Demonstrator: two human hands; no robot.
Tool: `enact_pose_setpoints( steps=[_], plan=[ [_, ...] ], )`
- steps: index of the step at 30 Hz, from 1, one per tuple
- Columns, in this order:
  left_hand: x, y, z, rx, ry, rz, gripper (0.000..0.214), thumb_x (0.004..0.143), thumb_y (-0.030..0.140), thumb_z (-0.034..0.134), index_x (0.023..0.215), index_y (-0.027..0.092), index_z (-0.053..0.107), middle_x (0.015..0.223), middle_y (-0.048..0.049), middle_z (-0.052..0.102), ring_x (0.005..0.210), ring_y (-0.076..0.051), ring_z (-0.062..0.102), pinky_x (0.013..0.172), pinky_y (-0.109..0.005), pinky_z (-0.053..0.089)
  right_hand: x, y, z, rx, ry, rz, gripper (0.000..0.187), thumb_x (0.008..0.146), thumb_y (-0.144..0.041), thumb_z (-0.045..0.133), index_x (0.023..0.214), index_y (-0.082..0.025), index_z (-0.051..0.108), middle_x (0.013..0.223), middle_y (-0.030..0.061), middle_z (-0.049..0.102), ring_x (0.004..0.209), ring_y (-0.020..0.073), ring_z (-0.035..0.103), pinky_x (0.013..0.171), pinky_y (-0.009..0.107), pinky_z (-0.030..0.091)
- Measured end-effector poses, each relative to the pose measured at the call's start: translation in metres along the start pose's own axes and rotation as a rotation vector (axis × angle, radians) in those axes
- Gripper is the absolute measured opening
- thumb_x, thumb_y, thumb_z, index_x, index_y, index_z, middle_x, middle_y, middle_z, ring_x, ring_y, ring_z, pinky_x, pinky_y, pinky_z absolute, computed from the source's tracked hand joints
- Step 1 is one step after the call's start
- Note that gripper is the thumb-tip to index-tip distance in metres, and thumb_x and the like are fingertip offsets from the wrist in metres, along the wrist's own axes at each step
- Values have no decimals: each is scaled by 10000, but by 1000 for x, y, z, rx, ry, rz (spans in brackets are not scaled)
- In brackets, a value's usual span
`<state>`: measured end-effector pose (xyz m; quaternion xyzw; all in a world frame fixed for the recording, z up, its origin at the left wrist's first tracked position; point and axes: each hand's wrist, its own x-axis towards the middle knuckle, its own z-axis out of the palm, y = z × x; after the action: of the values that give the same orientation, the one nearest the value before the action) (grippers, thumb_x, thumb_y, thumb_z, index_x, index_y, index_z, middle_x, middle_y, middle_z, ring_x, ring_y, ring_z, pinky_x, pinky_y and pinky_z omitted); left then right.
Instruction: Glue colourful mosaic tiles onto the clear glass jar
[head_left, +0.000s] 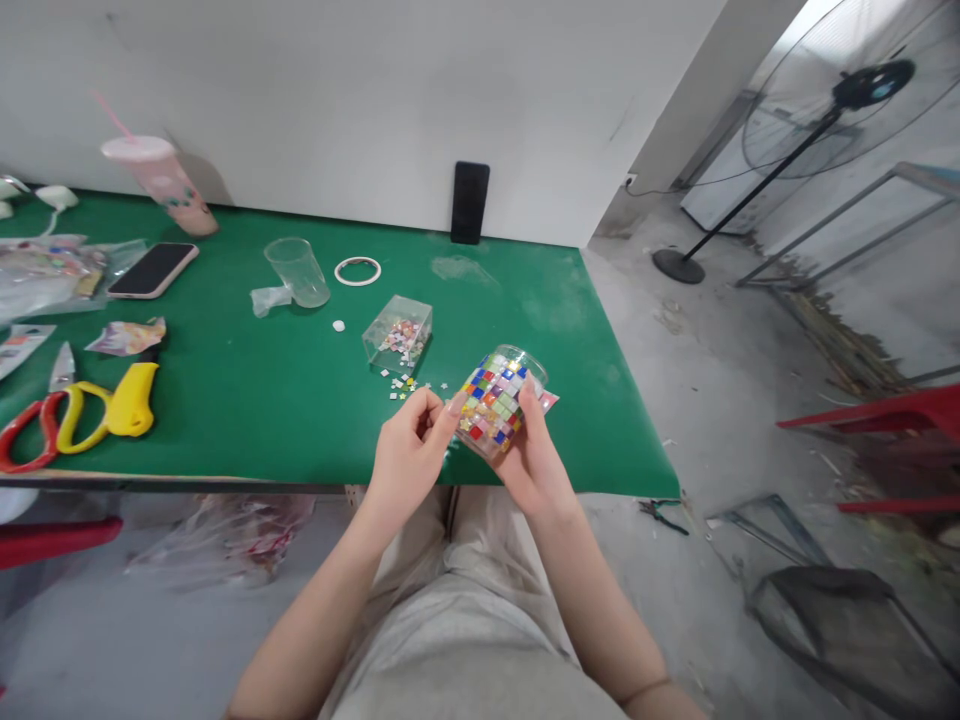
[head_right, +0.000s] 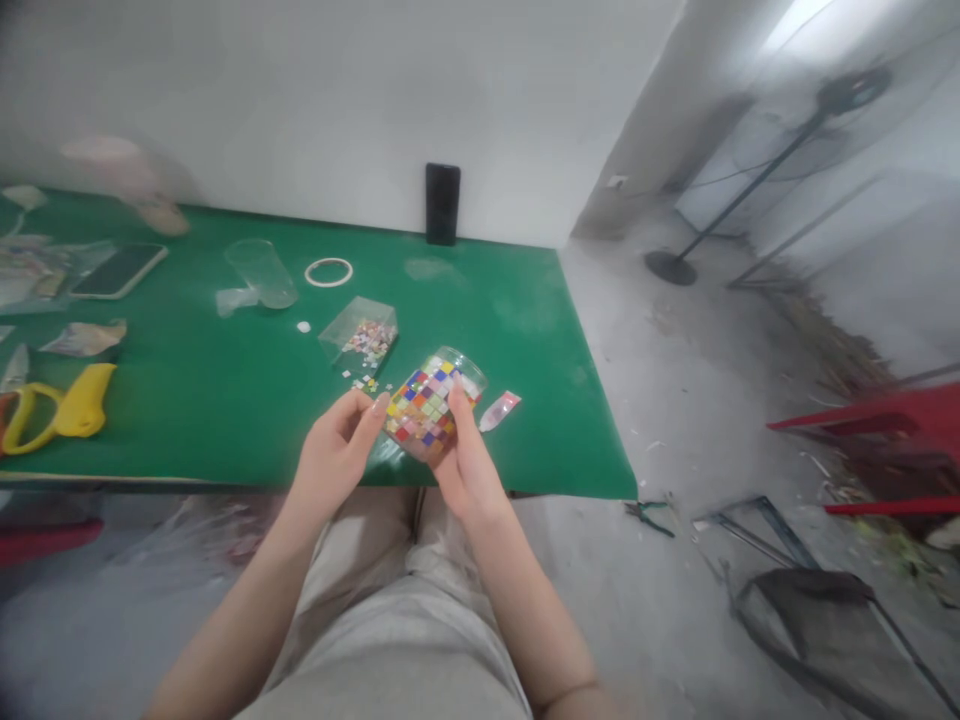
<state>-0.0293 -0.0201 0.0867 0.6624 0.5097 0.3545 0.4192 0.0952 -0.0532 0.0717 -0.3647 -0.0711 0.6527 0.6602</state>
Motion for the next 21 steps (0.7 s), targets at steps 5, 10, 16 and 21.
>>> enact_pose_setpoints(
  steps=[5,10,16,21],
  plan=[
    [0,1,-1,34,-19,-19,372,820,445,514,603,209,325,527,73,284,502,-86,281,480,-215,254,-1,0,-1,-12,3,0,337,768,-534,620,949,-256,674,938,17,745,946,212,684,878,404,539],
    [-1,1,0,63,-16,-17,356,825,422,501,602,209,321,523,74,285,501,-83,288,482,-205,260,-1,1,-1,-25,6,-9,338,764,-538,623,935,-252,682,919,7,746,882,199,694,846,390,552],
    [-3,2,1,131,3,6,339,823,378,515,601,206,324,505,80,278,484,-79,265,468,-203,239,0,2,-1,-40,39,-20,337,754,-536,638,930,-252,681,910,5,745,885,197,692,859,381,547],
    [-3,4,-2,126,9,23,351,837,392,502,598,205,327,514,76,284,489,-80,278,473,-208,245,0,0,-1,-34,45,-27,326,754,-526,643,948,-266,675,948,-1,740,931,202,685,878,392,542]
  ],
)
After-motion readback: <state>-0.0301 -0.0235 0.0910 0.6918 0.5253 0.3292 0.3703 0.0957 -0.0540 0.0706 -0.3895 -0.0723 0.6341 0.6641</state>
